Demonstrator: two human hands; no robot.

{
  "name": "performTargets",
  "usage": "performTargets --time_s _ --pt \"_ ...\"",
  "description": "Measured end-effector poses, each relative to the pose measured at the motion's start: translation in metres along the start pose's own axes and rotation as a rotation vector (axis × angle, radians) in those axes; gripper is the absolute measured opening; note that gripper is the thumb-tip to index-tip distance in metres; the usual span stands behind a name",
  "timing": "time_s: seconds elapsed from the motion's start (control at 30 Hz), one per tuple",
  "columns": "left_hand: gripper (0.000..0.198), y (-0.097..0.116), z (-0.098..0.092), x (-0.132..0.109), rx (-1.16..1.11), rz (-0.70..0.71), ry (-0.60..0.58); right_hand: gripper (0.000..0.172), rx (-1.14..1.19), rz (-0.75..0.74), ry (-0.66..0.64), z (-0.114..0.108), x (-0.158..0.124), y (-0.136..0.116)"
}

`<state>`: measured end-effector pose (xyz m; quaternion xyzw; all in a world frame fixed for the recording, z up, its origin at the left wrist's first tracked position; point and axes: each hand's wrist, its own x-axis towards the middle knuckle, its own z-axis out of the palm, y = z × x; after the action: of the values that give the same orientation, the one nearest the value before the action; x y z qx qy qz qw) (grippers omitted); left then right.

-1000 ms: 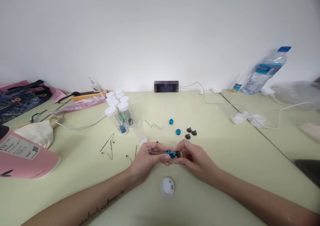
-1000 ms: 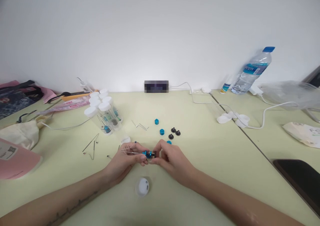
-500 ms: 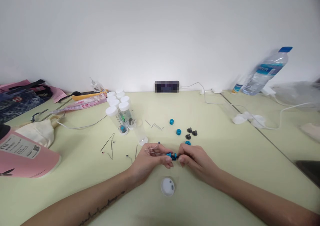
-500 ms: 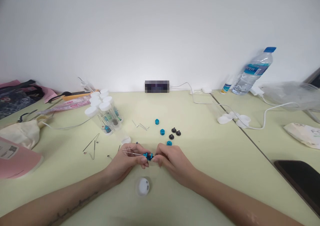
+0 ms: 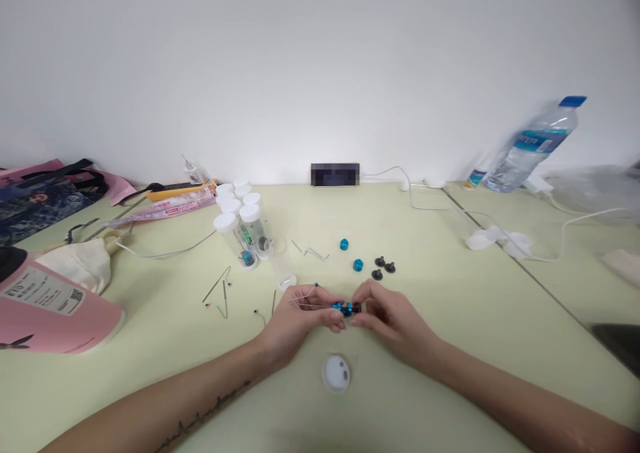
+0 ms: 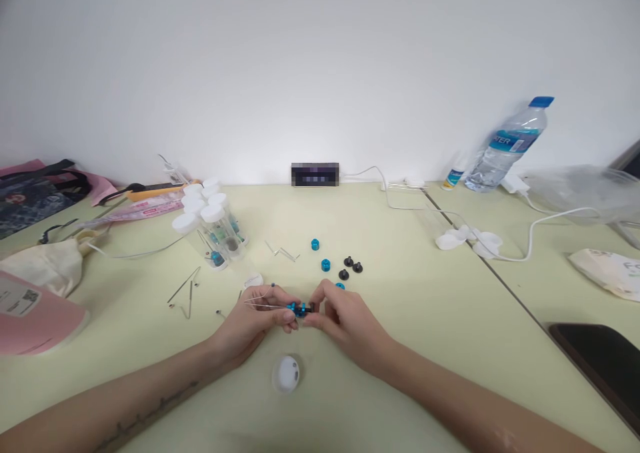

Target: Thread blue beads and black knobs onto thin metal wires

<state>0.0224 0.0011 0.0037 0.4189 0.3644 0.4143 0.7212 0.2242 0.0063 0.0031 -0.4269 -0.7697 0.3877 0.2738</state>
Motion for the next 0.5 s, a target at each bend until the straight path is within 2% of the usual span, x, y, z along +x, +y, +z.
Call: performTargets --time_s 0.1,0.23,0.37,0.5 --pt "0.02 0.0003 0.0 0.0 -0.002 0.001 0.012 0.022 -0.005 0.031 0.033 0.0013 -0.0004 -0.0007" --pt "0.022 0.0001 0.0006 -0.0005 0.013 -0.016 0.017 0.032 -0.036 0.019 -0.014 0.0007 -0.0001 -0.0016" --pt "0.022 0.0 0.0005 -0.0003 0.011 -0.002 0.024 0.022 -0.031 0.02 0.037 0.001 -0.0004 -0.0006" --pt "0.021 -0.0005 0.0002 0.0002 0.005 -0.011 0.01 0.028 -0.044 0.017 -0.001 0.0008 -0.0009 -0.0021"
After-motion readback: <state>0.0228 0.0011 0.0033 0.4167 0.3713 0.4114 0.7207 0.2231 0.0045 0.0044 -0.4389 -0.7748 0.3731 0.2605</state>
